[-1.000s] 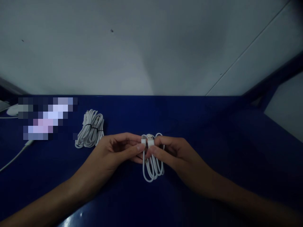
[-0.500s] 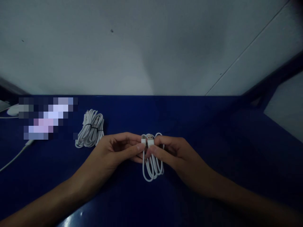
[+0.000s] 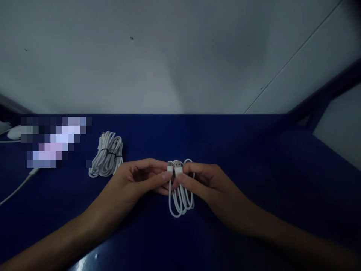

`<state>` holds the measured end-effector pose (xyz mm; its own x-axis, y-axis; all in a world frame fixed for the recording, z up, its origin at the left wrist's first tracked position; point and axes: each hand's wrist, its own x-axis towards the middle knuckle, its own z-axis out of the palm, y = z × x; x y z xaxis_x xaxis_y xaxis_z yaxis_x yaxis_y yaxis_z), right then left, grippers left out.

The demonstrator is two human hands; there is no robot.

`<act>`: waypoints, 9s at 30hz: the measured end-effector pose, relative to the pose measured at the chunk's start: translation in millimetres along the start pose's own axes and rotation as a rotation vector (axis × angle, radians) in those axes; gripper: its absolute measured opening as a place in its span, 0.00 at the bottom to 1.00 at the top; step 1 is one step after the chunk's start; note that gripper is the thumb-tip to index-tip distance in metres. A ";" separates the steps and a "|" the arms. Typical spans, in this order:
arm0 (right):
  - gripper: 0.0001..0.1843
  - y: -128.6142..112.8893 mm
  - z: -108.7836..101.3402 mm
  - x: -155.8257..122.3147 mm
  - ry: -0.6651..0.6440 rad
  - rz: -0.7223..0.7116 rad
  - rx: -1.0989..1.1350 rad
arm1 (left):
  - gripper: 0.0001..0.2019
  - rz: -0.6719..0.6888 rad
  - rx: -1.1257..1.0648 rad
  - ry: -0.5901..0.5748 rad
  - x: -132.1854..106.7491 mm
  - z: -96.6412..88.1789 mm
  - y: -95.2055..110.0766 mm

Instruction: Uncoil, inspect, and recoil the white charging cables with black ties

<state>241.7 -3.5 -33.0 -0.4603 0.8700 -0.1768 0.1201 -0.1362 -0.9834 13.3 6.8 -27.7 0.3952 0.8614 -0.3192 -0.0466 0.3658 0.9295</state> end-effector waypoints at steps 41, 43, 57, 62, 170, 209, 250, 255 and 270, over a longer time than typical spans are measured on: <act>0.15 0.1 0.5 0.3 0.002 -0.012 -0.020 | 0.09 -0.017 0.011 -0.002 0.1 0.9 1.7; 0.14 0.2 0.3 -0.1 -0.003 -0.021 -0.008 | 0.09 -0.019 0.007 -0.005 0.1 0.6 1.0; 0.15 -0.7 0.0 0.2 -0.008 -0.013 0.009 | 0.09 -0.020 0.020 -0.007 -0.8 0.0 0.9; 0.15 -1.8 0.1 -0.4 -0.008 -0.004 -0.004 | 0.09 -0.017 0.027 -0.005 -1.1 -1.3 0.1; 0.21 -2.4 2.6 -3.1 -0.094 -0.043 0.072 | 0.07 0.023 0.021 0.057 0.1 -2.2 -3.4; 0.26 -8.5 -0.2 -11.5 -0.014 0.085 -0.111 | 0.12 0.011 0.002 0.035 -0.2 1.4 2.2; 0.22 -14.0 0.1 -0.9 -0.173 -0.011 -0.016 | 0.13 0.010 0.016 -0.007 0.0 0.5 2.3; 0.20 -14.5 1.0 -0.4 -0.158 -0.013 -0.021 | 0.12 0.010 0.015 -0.012 0.5 0.2 2.8; 0.21 -15.9 2.3 -0.3 -0.146 0.007 -0.051 | 0.11 0.004 0.012 -0.021 1.5 1.7 5.4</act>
<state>237.9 -2.7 -17.4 -0.5817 0.7905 -0.1916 0.1667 -0.1147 -0.9793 15.2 9.4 -22.8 0.4146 0.8549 -0.3120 -0.0375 0.3586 0.9328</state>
